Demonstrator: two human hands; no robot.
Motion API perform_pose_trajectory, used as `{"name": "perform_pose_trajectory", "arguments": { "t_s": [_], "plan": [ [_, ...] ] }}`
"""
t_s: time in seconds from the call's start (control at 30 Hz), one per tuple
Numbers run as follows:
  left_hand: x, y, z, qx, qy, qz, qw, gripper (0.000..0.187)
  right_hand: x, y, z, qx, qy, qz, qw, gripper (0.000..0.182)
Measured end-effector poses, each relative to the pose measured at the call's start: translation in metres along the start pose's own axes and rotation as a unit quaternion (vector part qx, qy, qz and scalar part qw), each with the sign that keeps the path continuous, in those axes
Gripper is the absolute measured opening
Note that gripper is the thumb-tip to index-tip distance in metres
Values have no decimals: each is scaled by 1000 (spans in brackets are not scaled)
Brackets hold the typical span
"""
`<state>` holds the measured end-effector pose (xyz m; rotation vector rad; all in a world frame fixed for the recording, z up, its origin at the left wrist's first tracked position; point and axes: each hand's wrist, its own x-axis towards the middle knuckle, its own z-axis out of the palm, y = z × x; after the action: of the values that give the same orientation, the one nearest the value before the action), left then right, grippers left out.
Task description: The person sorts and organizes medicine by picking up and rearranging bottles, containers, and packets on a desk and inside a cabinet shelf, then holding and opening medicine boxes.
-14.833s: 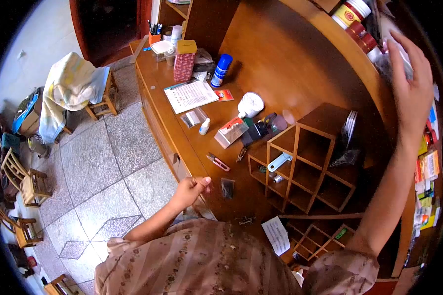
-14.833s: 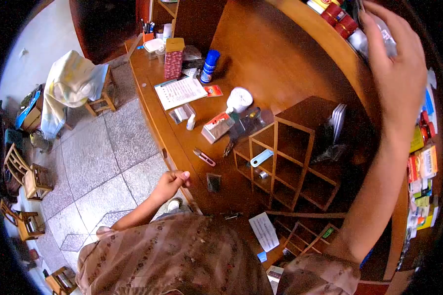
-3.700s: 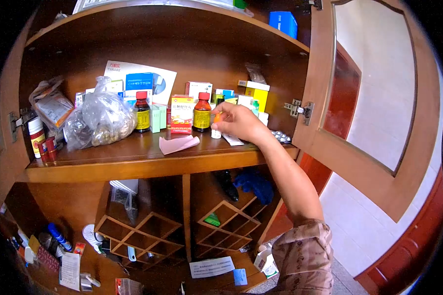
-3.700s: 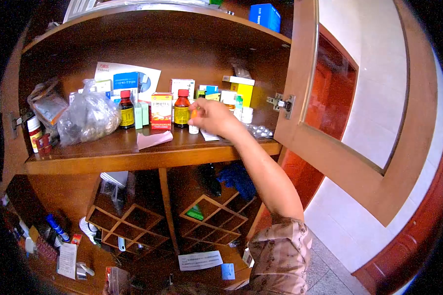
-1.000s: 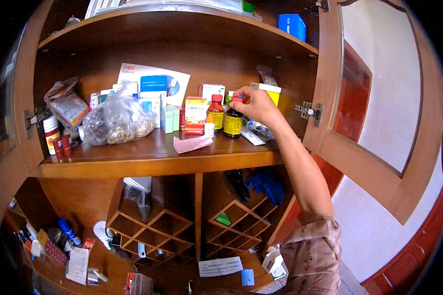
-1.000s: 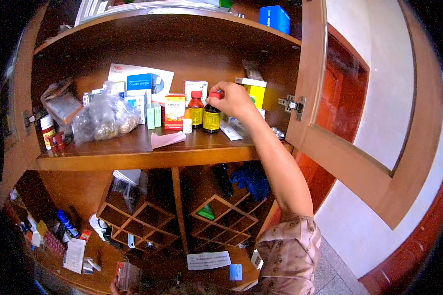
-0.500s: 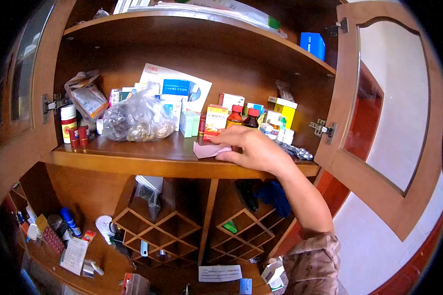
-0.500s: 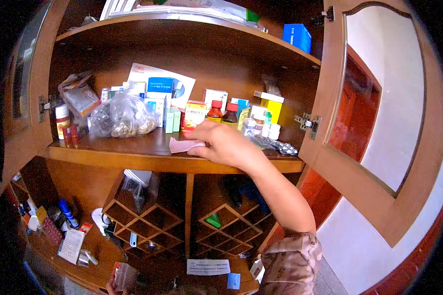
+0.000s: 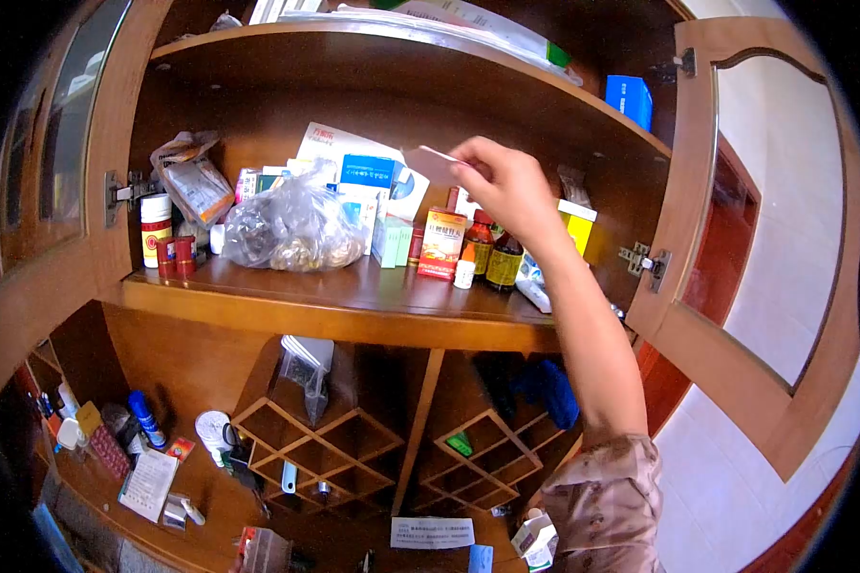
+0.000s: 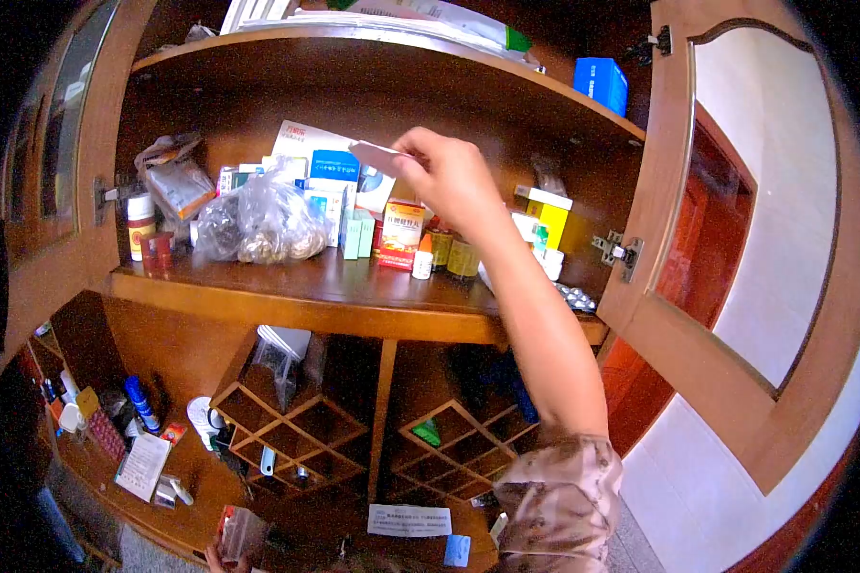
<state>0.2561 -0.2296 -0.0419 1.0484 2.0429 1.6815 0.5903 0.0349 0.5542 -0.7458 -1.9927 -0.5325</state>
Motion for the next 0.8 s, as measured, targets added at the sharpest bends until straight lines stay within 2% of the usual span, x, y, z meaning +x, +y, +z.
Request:
{"name": "perform_pose_trajectory", "arguments": {
  "t_s": [0.13, 0.17, 0.23, 0.27, 0.33, 0.37, 0.43, 0.47, 0.5, 0.53, 0.57, 0.63, 0.7, 0.77, 0.8],
  "plan": [
    [-1, 0, -1, -10, -4, -4, 1000, 58, 29, 18, 50, -203, -35, -78, 975, 17],
    [-1, 0, -1, -14, -4, -4, 1000, 58, 35, 19, 58, -239, -119, -26, 963, 17],
    [-1, -1, -3, -21, -2, -8, 1000, 57, 49, 37, 82, -269, -185, -1, 945, 14],
    [-3, -1, -4, -26, -1, -10, 1000, 57, 56, 46, 89, -265, -185, -5, 946, 14],
    [-6, -4, -5, -33, -2, -17, 999, 57, 63, 42, 95, -207, -325, 80, 919, 18],
    [-7, -6, -6, -40, -1, -23, 999, 56, 64, 41, 97, -203, -327, 73, 920, 18],
    [-8, -15, -7, -111, -1, -49, 993, 56, 63, 29, 90, -178, -417, 102, 886, 29],
    [-5, -21, -5, -254, -11, -99, 962, 56, 64, 30, 93, -187, -400, 96, 892, 40],
    [-5, -26, -4, -397, -31, -152, 904, 55, 66, 33, 94, -183, -403, 90, 892, 40],
    [-18, 3, -6, 3, 30, 15, 999, 53, 67, 26, 89, -158, -418, 107, 888, 44],
    [-19, 6, -11, 56, 28, 41, 997, 53, 68, 23, 88, -134, -431, 124, 884, 48],
    [-16, 9, -11, 46, 13, 31, 998, 54, 72, 11, 88, -121, -419, 130, 891, 49],
    [-14, 15, -8, 43, 3, 29, 999, 54, 72, -2, 85, -82, -272, 0, 959, 58],
    [-11, 23, -6, 40, -7, 27, 999, 54, 71, -6, 107, 127, -189, -143, 963, 71],
    [-10, 29, -5, 39, -13, 29, 999, 54, 72, -12, 116, 145, -210, -149, 955, 74]
  ]
}}
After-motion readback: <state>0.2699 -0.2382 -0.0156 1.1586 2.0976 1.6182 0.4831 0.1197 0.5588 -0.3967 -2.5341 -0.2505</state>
